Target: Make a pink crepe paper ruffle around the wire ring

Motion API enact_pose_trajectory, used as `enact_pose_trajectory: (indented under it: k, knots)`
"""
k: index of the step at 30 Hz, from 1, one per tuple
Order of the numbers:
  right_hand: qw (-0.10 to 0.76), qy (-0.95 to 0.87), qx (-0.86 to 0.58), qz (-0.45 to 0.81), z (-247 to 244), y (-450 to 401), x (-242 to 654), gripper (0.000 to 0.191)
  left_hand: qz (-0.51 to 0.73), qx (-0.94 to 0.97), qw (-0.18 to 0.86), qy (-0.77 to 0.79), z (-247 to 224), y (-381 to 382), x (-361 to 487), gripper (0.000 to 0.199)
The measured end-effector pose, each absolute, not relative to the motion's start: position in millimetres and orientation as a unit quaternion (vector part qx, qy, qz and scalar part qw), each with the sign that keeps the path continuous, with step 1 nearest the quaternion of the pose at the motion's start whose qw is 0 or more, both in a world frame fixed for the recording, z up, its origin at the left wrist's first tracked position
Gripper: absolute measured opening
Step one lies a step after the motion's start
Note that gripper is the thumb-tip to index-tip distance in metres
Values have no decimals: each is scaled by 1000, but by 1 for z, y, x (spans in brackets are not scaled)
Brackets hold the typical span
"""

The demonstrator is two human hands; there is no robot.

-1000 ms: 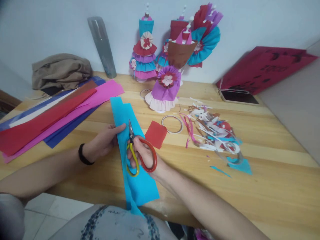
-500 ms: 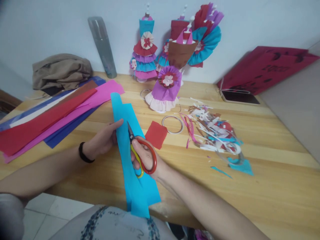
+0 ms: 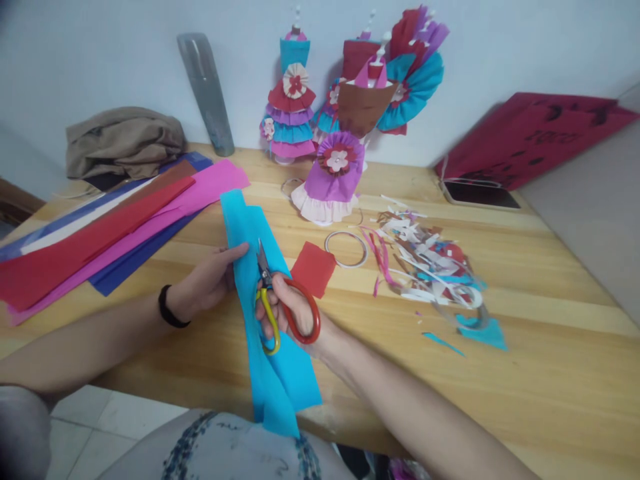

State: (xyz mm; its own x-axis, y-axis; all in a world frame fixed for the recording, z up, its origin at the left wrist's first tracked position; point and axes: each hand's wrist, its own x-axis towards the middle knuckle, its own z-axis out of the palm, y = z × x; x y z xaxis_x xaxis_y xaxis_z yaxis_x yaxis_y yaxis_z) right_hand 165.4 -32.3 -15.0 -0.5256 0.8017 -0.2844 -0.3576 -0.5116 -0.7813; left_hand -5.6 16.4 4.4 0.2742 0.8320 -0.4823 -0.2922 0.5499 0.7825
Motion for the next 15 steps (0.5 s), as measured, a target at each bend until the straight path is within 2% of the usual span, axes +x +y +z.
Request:
enact_pose_trajectory:
  k: [6, 15]
  knots:
    - [373, -334, -305, 810, -12, -31, 163, 57, 369, 294, 751, 462, 4, 15, -6, 32]
    - [394, -386, -363, 751, -10, -31, 161, 61, 362, 310, 755, 451, 7, 10, -2, 35]
